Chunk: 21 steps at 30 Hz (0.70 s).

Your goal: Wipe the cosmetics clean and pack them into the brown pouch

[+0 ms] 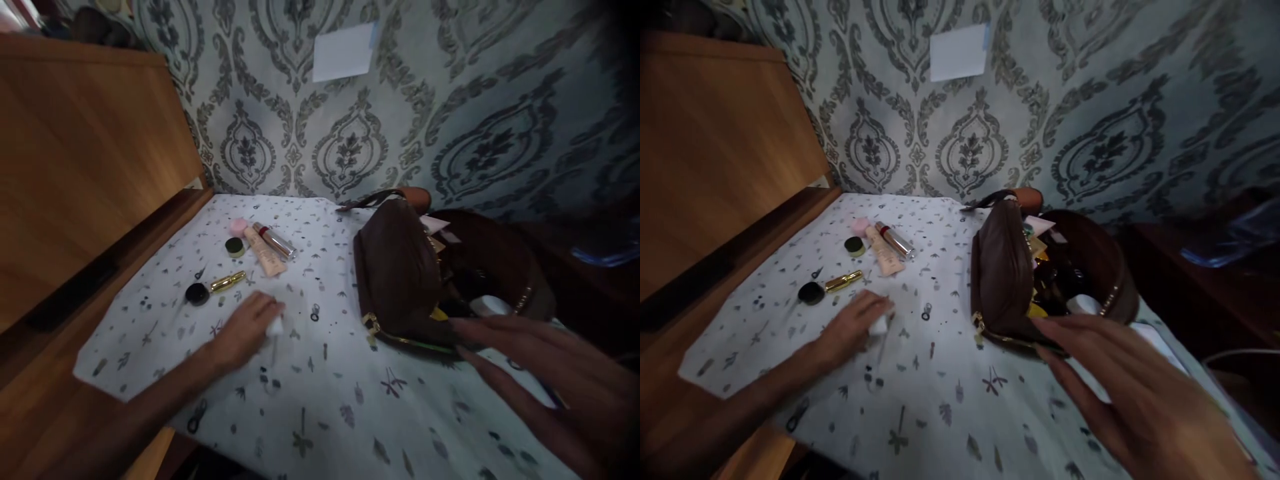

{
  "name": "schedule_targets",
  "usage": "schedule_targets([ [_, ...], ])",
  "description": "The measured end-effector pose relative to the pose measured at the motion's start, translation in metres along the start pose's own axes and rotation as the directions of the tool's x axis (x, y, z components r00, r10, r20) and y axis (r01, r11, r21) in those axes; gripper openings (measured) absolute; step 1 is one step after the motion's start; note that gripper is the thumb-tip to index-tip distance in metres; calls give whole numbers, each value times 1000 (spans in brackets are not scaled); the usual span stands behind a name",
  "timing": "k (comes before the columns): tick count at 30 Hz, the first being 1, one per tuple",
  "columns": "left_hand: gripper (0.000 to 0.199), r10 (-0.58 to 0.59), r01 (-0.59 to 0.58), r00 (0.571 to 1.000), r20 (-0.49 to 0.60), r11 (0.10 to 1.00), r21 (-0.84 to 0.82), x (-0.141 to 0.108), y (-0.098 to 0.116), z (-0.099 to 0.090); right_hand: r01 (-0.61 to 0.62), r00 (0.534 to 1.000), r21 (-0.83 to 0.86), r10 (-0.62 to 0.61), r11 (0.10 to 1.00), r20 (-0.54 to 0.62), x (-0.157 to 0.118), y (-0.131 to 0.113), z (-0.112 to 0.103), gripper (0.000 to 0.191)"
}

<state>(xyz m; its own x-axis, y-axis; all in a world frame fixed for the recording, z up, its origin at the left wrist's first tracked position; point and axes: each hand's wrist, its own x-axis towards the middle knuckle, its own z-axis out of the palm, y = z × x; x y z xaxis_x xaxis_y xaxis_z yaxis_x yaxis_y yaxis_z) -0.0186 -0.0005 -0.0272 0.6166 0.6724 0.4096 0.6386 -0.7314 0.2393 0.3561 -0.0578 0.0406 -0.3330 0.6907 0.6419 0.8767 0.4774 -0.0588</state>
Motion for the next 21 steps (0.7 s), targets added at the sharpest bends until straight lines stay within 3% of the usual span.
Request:
schedule_targets([
  [3, 57, -237, 241, 971, -40, 954, 181, 0, -38, -20, 124, 990, 182, -134, 976, 46, 14, -35, 10, 22],
  [5, 53, -362, 333, 932, 27, 884, 327, -1, -55, -26, 104, 987, 310, -137, 945, 86, 24, -60, 23, 20],
  [8, 52, -459, 353, 877, 143, 816, 457, -2, -66, -25, -48, 974, 514, -74, 856, 215, 37, -94, 51, 21],
  [10, 56, -465, 349, 869, 168, 817, 459, -2, -67, -23, -228, 940, 613, 8, 756, 340, 44, -115, 75, 23],
  [13, 58, -461, 400, 878, 130, 856, 328, 2, -62, -23, -517, 843, 721, 131, 461, 521, 50, -141, 113, 23],
  [15, 50, -428, 421, 901, 73, 903, 90, 8, -53, -25, -646, 760, 753, 199, 125, 619, 52, -155, 135, 32],
  [18, 29, -385, 352, 922, -37, 875, -333, 19, -31, -27, -652, 674, 700, 198, -292, 711, 53, -170, 153, 49],
  [21, 18, -393, 280, 908, -143, 825, -492, 31, -8, -22, -596, 675, 634, 121, -492, 728, 53, -177, 159, 47],
])
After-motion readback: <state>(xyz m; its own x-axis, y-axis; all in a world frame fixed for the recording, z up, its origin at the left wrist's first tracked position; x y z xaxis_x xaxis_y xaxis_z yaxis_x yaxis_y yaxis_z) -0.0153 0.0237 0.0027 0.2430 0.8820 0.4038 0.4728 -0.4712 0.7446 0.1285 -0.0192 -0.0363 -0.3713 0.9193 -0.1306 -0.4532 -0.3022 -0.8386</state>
